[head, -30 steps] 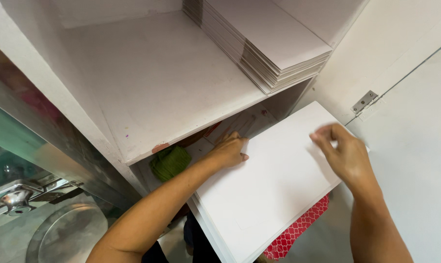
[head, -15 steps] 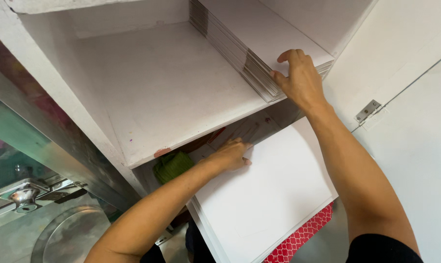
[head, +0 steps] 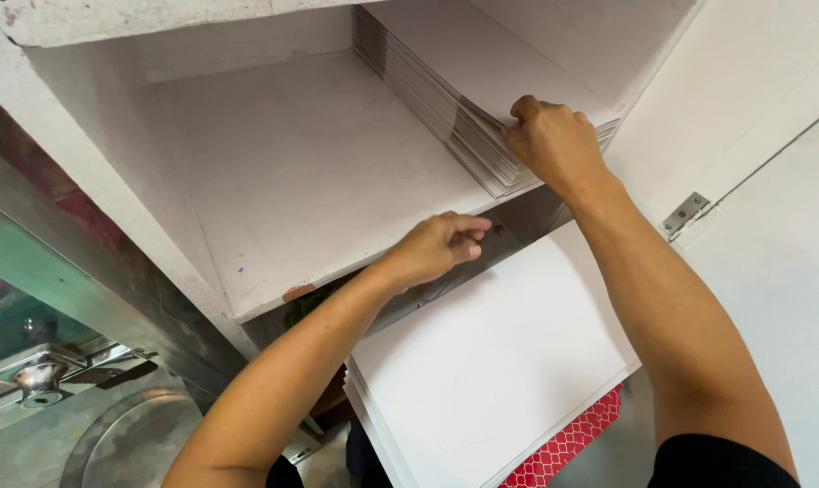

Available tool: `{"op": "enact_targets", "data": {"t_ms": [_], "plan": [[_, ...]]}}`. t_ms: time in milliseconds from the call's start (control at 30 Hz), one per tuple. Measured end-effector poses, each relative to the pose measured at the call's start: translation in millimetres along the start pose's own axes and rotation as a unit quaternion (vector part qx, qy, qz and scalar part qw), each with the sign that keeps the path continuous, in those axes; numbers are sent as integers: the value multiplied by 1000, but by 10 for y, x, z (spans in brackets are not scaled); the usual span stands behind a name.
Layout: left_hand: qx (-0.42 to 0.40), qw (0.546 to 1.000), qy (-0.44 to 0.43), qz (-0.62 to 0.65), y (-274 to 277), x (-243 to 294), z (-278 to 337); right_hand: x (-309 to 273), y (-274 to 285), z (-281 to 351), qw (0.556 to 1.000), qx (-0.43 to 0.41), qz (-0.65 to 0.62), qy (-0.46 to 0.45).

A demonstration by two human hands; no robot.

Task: The person organizes rectangular boards by taking them from a stack on a surface and placing them into a shelf one by one.

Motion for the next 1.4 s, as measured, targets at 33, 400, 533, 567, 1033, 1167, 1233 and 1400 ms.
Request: {"op": "enact_targets", "data": {"t_ms": [33, 400, 533, 567, 1033, 1167, 1233, 1400], "plan": [[1, 1000, 0, 0, 0, -41, -64, -27, 18, 5, 1000, 0, 0, 1], [45, 921, 5, 386, 337, 52, -425, -555, 505, 143, 896, 220, 338, 184], [61, 891, -1, 449, 478, 36, -535, -942, 774, 295, 896, 230, 311, 219], [67, 878, 8, 474, 504, 60, -514, -1032, 779, 345, 897, 235, 288, 237], [187, 853, 10, 487, 863, -430, -1019, -1536, 923, 668, 973, 74, -2, 218], [217, 867, 26, 448, 891, -488, -947, -1126, 745, 498, 954, -113, -266, 86], [225, 867, 23, 444, 907, -547, -932, -864, 590, 429, 949, -100, -292, 66], [233, 855, 25, 463, 944, -541, -691, -150, 357, 397, 967, -38, -246, -56]]}}
Point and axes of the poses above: each hand's wrist, its own z-axis away from the middle knuckle, its own y-axis out of the back of the hand, x = y × z, the point moved 8 cm from there along -z, towards the middle knuckle, and after that the axes turned 10 degrees about y, right-handed, at the moved point
